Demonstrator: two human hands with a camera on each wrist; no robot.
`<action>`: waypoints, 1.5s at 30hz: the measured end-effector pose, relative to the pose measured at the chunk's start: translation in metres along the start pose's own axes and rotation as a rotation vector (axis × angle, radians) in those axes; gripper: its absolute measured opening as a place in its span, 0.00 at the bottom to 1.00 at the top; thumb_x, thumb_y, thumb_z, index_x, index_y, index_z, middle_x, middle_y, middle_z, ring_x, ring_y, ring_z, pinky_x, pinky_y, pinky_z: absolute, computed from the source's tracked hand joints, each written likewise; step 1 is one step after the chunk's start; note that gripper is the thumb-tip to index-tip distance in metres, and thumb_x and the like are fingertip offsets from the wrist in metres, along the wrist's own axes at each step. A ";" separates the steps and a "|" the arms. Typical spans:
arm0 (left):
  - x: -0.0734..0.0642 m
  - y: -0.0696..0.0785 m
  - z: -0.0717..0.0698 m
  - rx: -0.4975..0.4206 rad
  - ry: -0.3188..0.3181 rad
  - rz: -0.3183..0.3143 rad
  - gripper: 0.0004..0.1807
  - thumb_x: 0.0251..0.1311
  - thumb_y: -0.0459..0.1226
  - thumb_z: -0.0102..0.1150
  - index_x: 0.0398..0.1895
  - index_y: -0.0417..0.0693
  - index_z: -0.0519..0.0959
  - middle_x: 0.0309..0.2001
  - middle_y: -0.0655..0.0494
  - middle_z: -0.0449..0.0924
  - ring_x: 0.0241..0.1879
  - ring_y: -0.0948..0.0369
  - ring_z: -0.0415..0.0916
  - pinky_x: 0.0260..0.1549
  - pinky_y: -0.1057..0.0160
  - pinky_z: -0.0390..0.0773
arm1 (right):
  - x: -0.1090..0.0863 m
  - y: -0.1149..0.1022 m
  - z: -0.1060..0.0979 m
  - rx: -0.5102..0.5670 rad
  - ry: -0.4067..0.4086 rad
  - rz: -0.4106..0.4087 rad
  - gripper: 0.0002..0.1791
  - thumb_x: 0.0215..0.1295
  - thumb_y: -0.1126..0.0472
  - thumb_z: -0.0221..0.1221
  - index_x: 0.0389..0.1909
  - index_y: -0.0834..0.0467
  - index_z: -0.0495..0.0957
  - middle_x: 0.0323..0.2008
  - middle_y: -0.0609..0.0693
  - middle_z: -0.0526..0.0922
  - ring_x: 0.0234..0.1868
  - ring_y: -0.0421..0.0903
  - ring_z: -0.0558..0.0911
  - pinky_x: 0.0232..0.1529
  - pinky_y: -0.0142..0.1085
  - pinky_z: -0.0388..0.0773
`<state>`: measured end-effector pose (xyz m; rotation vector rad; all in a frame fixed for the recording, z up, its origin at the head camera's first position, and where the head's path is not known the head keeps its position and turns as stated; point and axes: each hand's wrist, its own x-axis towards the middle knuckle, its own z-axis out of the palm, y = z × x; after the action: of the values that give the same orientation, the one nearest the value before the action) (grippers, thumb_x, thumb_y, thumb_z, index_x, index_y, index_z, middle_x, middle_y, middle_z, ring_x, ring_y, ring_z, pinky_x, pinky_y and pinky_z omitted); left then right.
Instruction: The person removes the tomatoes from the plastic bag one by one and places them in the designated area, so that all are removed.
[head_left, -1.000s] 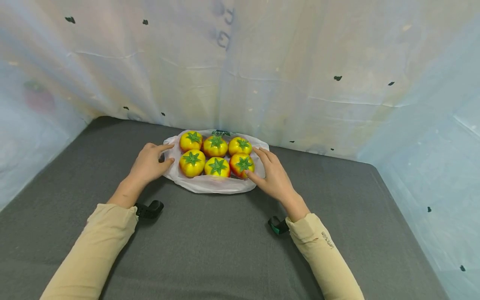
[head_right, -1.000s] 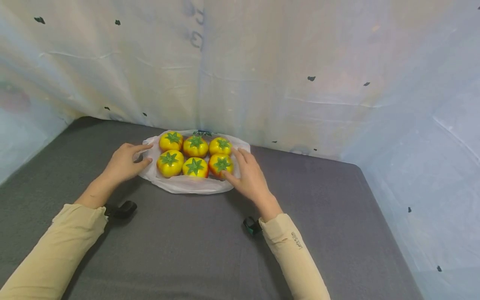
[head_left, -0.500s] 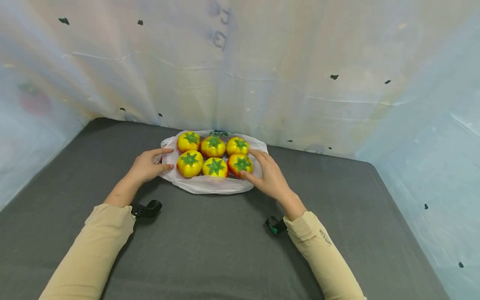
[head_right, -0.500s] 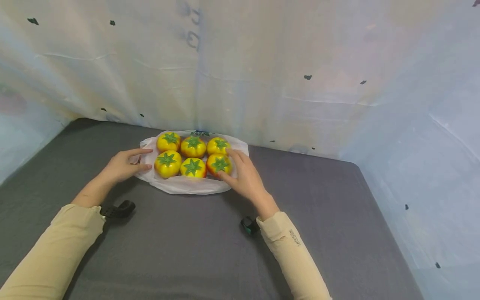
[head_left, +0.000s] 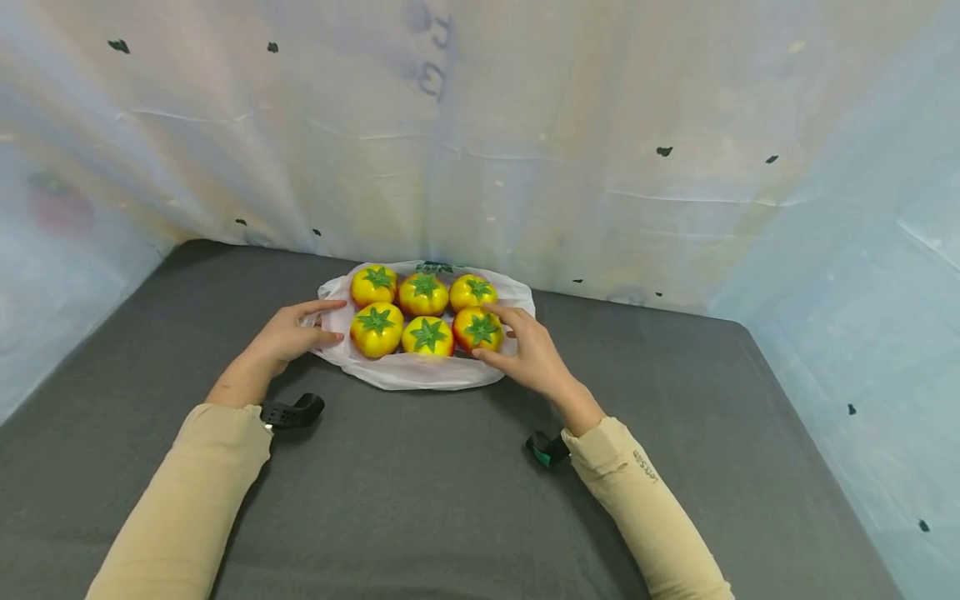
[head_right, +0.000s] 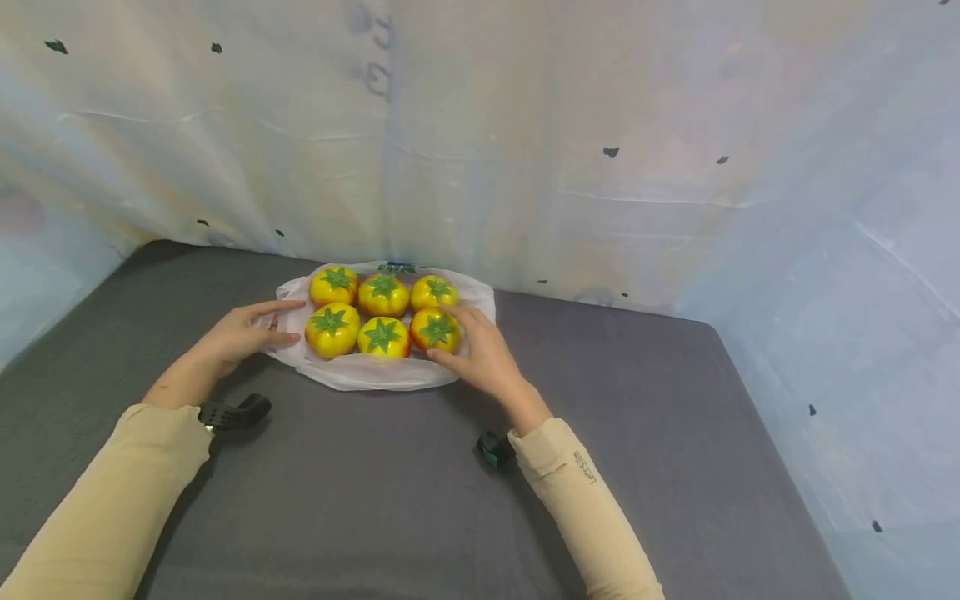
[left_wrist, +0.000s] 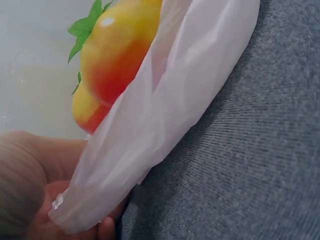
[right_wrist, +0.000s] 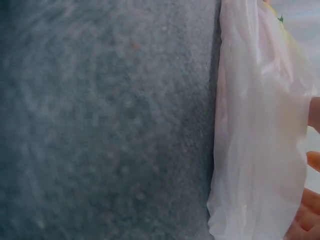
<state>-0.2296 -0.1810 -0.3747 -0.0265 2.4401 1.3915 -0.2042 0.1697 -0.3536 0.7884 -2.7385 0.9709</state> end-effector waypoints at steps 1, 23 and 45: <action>0.000 0.000 0.001 -0.004 -0.001 -0.003 0.37 0.60 0.36 0.59 0.73 0.48 0.59 0.75 0.33 0.36 0.70 0.38 0.42 0.66 0.37 0.52 | 0.000 0.000 0.000 0.001 -0.005 0.006 0.35 0.56 0.57 0.68 0.65 0.61 0.69 0.61 0.59 0.73 0.60 0.54 0.74 0.54 0.47 0.77; -0.001 0.000 -0.004 -0.066 -0.071 -0.041 0.39 0.61 0.37 0.58 0.74 0.52 0.55 0.75 0.34 0.31 0.72 0.36 0.36 0.66 0.33 0.48 | 0.000 0.009 0.006 0.036 0.040 0.074 0.34 0.53 0.58 0.70 0.63 0.58 0.71 0.53 0.60 0.75 0.50 0.54 0.77 0.50 0.46 0.79; -0.004 0.000 -0.003 -0.105 -0.066 -0.049 0.39 0.61 0.36 0.59 0.74 0.50 0.55 0.75 0.35 0.31 0.72 0.36 0.36 0.66 0.34 0.48 | 0.001 0.002 -0.001 0.066 0.123 0.144 0.34 0.52 0.52 0.71 0.61 0.54 0.74 0.48 0.58 0.73 0.49 0.53 0.76 0.50 0.45 0.80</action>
<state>-0.2264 -0.1844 -0.3717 -0.0641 2.2958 1.4740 -0.2059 0.1716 -0.3536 0.5274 -2.6991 1.1038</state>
